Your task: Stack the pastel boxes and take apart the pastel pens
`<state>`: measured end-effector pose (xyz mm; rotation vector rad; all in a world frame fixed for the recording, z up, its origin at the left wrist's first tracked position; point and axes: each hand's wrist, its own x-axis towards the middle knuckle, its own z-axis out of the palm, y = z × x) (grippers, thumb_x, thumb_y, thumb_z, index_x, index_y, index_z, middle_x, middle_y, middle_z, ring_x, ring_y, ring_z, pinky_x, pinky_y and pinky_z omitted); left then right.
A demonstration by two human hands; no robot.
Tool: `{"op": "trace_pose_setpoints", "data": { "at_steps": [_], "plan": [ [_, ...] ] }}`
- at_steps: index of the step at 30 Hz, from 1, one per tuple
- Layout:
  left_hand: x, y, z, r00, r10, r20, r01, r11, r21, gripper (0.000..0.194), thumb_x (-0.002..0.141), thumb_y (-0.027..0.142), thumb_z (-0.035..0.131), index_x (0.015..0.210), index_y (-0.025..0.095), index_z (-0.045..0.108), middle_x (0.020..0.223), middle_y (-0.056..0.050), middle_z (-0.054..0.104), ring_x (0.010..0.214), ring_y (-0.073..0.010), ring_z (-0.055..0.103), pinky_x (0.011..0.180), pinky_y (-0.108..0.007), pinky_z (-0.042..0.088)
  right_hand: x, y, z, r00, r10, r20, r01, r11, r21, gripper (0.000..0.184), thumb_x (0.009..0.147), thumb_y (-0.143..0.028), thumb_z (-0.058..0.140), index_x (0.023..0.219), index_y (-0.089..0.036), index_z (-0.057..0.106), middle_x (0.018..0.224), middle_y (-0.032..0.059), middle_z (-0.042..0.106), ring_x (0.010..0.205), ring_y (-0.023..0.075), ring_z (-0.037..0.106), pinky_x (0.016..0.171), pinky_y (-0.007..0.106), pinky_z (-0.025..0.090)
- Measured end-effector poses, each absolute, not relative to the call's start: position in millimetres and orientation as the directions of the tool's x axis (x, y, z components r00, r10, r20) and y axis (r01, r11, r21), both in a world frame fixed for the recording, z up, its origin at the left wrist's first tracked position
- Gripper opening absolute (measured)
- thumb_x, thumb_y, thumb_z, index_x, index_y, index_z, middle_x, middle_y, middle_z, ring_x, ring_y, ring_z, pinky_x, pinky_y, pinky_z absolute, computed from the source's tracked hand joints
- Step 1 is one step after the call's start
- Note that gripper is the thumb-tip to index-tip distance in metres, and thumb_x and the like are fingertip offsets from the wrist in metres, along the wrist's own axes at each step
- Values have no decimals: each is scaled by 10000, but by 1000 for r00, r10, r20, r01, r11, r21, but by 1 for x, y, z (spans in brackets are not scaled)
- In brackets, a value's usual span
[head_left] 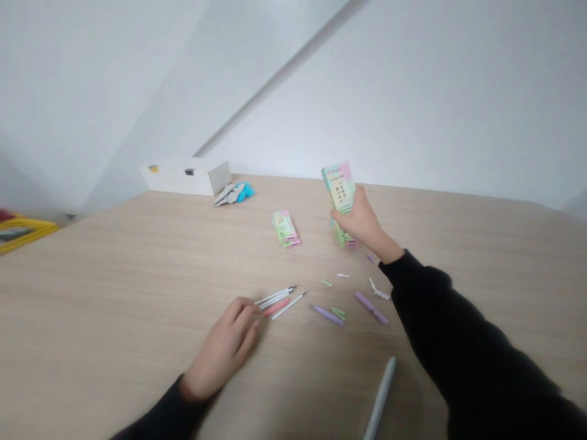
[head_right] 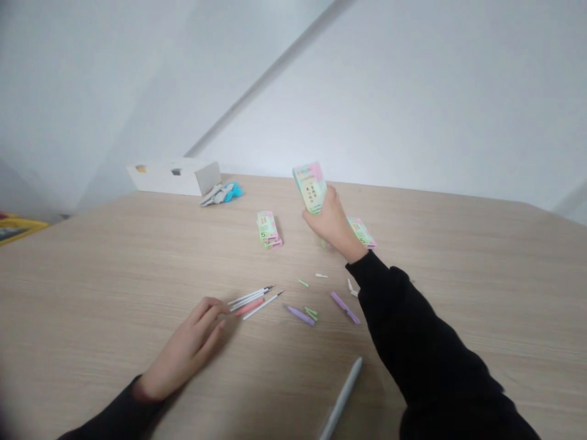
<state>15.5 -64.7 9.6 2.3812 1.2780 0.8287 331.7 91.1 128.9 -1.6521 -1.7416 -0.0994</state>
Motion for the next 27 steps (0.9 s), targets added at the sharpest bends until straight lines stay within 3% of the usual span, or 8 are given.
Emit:
{"op": "trace_pose_setpoints", "data": {
  "at_steps": [2, 7, 11, 13, 16, 19, 23, 27],
  "plan": [
    [15, -63, 10, 430, 838, 337, 647, -546, 533, 232, 990, 275, 416, 1061, 197, 624, 1091, -104, 594, 1023, -221, 603, 929, -356, 529, 319, 57, 136, 17, 848, 530, 825, 287, -486, 655, 780, -373, 669, 1339, -155, 408, 1218, 162, 628, 1041, 292, 639, 846, 402, 539],
    [23, -69, 21, 348, 880, 323, 555, -471, 686, 207, 980, 313, 445, 1065, 197, 593, 1069, -90, 605, 993, -218, 605, 901, -368, 517, 311, -23, 122, 21, 954, 300, 751, 183, -635, 676, 596, -471, 830, 1121, -211, 493, 978, 100, 657, 837, 292, 654, 672, 421, 562],
    [54, -97, 44, 329, 897, 295, 307, -397, 865, 392, 969, 356, 490, 1332, 221, 435, 1230, -108, 603, 1153, -238, 584, 955, -388, 490, 299, -82, 89, -46, 944, 326, 649, 276, -709, 476, 727, -412, 758, 1099, -262, 502, 958, 71, 669, 806, 267, 676, 653, 417, 584],
    [78, -114, 54, 372, 869, 328, 158, -407, 900, 618, 934, 385, 564, 1457, 237, 270, 1351, -129, 551, 1272, -257, 528, 1049, -419, 443, 283, -111, 69, -112, 908, 403, 600, 385, -701, 385, 824, -337, 663, 1158, -268, 484, 1005, 90, 674, 877, 273, 692, 717, 433, 604],
    [108, -135, 63, 287, 895, 342, 27, -364, 931, 660, 840, 404, 691, 1372, 226, 344, 1235, -108, 593, 1137, -244, 596, 961, -381, 498, 256, -150, 50, -344, 791, 505, 528, 608, -592, 551, 880, -204, 536, 1401, -253, 364, 1282, 147, 613, 1205, 300, 612, 1001, 504, 540],
    [116, -146, 63, 151, 945, 290, 52, -300, 952, 509, 803, 379, 733, 1195, 199, 464, 977, -40, 603, 870, -182, 618, 798, -321, 528, 252, -171, 53, -526, 765, 372, 522, 636, -569, 664, 864, -137, 516, 1491, -243, 324, 1394, 136, 554, 1332, 289, 518, 1121, 511, 449],
    [100, -157, 55, 198, 899, 390, 233, -430, 872, 579, 742, 409, 806, 1180, 200, 491, 1004, -31, 619, 883, -184, 622, 787, -309, 521, 278, -171, 84, -436, 863, 254, 460, 457, -761, 429, 878, -173, 545, 1290, -292, 544, 1109, 63, 677, 992, 211, 667, 878, 393, 582],
    [91, -165, 47, 291, 828, 479, 392, -560, 730, 579, 714, 414, 833, 1159, 218, 518, 1009, -25, 648, 879, -197, 643, 753, -305, 517, 283, -166, 108, -390, 905, 171, 412, 338, -846, 343, 897, -306, 605, 1224, -203, 578, 1028, 73, 691, 855, 188, 659, 763, 347, 561]
  ]
}}
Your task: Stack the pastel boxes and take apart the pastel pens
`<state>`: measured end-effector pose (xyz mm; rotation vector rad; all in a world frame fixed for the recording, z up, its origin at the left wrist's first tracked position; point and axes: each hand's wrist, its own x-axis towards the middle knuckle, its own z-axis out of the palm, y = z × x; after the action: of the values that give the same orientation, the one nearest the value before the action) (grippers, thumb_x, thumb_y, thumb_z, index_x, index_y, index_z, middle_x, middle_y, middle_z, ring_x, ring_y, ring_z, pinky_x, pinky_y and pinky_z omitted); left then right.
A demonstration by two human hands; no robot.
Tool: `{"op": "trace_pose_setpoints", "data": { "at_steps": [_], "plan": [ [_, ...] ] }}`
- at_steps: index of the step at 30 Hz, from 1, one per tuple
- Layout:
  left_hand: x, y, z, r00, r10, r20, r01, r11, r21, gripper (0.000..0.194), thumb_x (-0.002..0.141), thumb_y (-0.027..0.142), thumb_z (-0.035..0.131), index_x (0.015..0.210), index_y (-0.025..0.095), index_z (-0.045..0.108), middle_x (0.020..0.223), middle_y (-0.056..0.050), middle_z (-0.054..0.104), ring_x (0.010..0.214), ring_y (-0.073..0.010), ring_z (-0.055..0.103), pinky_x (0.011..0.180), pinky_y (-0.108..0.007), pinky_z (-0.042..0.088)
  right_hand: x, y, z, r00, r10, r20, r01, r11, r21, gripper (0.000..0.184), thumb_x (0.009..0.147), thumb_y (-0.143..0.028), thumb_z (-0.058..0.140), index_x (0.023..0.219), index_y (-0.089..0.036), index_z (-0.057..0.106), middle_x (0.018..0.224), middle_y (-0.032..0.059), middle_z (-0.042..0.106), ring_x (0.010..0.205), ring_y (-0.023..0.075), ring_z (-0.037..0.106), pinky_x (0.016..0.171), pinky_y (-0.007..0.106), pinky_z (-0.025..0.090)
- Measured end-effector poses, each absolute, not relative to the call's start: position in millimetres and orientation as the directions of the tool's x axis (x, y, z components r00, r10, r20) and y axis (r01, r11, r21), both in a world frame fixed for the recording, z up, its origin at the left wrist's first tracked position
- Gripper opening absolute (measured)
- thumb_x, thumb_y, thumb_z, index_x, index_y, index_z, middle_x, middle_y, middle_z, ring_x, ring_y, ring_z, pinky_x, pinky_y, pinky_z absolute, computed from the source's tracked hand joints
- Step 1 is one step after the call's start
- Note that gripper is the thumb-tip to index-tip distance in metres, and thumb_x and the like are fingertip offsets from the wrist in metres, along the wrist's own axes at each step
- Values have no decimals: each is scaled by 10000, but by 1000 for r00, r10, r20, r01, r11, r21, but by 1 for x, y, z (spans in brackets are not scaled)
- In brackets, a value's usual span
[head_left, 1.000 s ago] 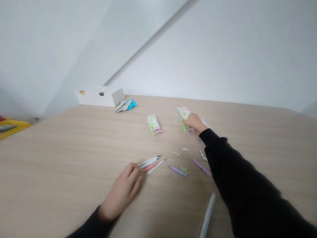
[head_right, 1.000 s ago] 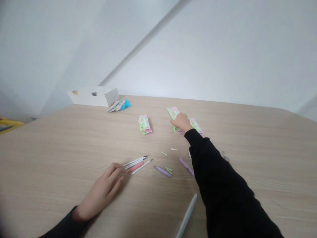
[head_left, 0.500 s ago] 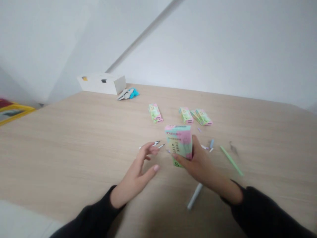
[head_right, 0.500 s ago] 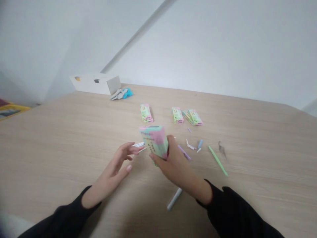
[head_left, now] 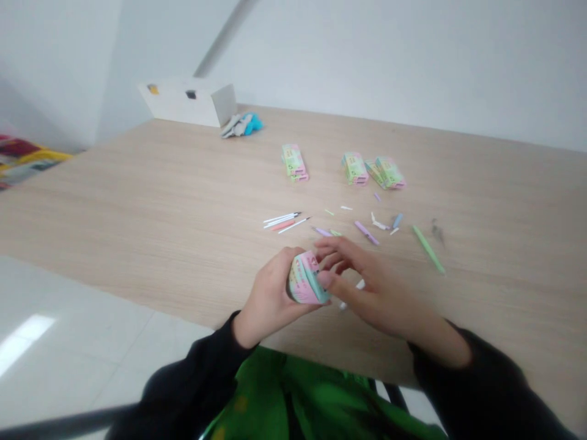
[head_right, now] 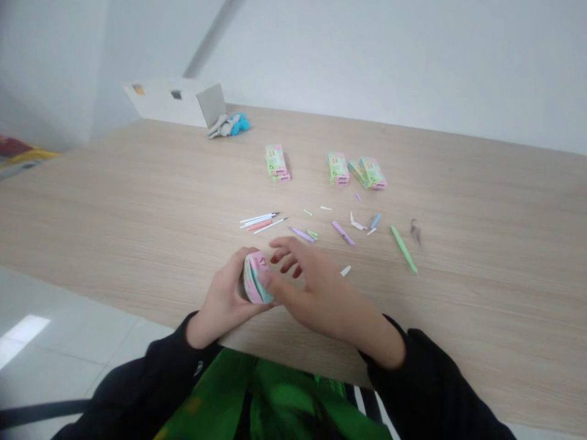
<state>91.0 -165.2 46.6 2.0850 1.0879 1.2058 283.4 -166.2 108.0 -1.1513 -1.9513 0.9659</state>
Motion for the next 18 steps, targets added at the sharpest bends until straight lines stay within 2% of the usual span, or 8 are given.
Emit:
{"op": "trace_pose_setpoints", "data": {
  "at_steps": [4, 9, 13, 18],
  "plan": [
    [93, -168, 42, 347, 771, 535, 427, -637, 641, 521, 759, 403, 794, 1158, 209, 521, 1011, -40, 652, 901, -205, 650, 765, -314, 520, 270, -166, 111, -484, 873, 59, 423, 293, -858, 240, 900, -269, 599, 1113, -183, 669, 961, 54, 711, 899, 202, 661, 823, 353, 540],
    [91, -168, 38, 394, 750, 531, 512, -659, 551, 555, 757, 472, 777, 1163, 184, 531, 1000, -84, 667, 901, -251, 661, 751, -368, 531, 279, -156, 101, -598, 801, -12, 188, 126, -974, 287, 910, -306, 615, 1162, -199, 698, 994, 32, 721, 916, 189, 669, 872, 351, 542],
    [90, -168, 36, 446, 736, 510, 549, -674, 493, 571, 757, 531, 759, 1149, 169, 557, 975, -98, 681, 874, -273, 674, 714, -383, 534, 291, -147, 88, -637, 768, -67, 65, -33, -997, 379, 857, -317, 698, 1208, -175, 695, 1069, 51, 732, 984, 193, 676, 913, 360, 535],
    [92, -173, 44, 491, 700, 518, 471, -714, 518, 585, 776, 500, 759, 1210, 178, 535, 1018, -79, 699, 905, -233, 694, 728, -322, 547, 291, -153, 77, -621, 778, -101, -1, -129, -992, 291, 836, -314, 714, 1093, -183, 750, 944, 37, 757, 829, 170, 694, 813, 341, 575]
  ]
}}
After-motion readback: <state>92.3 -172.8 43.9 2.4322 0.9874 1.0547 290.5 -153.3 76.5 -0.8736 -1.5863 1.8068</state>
